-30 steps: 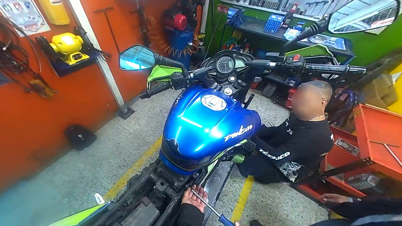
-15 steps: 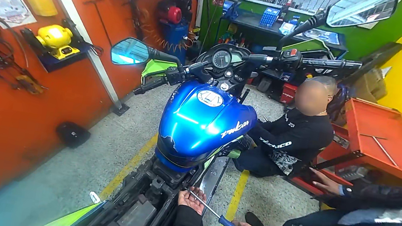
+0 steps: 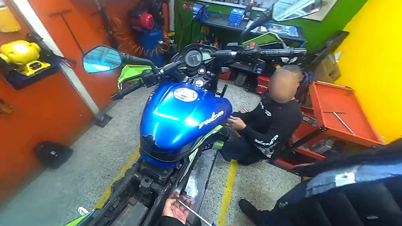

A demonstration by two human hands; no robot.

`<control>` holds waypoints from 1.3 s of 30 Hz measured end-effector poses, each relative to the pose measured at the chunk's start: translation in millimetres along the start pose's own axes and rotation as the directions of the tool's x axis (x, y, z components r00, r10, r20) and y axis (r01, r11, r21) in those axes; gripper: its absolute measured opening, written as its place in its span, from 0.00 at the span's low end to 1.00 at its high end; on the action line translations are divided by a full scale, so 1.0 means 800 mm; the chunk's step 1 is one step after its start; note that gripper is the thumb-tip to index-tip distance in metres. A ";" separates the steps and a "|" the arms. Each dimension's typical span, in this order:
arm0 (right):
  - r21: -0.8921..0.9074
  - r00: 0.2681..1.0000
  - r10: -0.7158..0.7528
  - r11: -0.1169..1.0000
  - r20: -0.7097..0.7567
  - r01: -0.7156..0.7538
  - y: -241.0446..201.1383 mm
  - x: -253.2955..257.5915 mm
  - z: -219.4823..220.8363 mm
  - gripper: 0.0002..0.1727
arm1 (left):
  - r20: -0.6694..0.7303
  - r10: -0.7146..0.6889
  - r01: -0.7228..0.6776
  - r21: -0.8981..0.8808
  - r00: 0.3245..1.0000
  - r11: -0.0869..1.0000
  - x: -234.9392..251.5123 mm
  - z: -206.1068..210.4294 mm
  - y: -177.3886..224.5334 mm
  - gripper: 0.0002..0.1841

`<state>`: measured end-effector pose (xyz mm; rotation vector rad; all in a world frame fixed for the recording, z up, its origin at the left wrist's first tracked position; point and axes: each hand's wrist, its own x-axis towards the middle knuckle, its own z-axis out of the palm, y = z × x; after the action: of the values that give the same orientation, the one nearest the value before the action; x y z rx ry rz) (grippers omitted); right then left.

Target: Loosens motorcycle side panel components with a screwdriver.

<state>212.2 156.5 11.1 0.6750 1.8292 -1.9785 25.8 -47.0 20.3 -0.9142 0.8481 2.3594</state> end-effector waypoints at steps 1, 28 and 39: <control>0.011 0.999 0.040 0.999 0.016 -0.040 0.001 -0.007 0.004 0.21 | -0.002 -0.001 0.001 0.003 1.000 1.000 -0.004 -0.004 -0.002 0.12; 0.137 0.968 -0.012 0.989 -0.250 0.047 0.205 0.087 -0.021 0.21 | 0.080 -0.181 0.100 0.592 0.980 0.800 0.126 -0.178 -0.170 0.19; 0.273 0.959 -0.191 0.930 -0.211 0.245 0.275 0.181 0.010 0.17 | 0.239 -0.028 -0.156 0.714 0.971 0.683 0.200 -0.208 -0.138 0.16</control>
<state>216.7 135.3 -251.6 0.7896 1.7911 -2.4461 56.9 -52.8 -233.5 -0.2584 1.5710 1.8291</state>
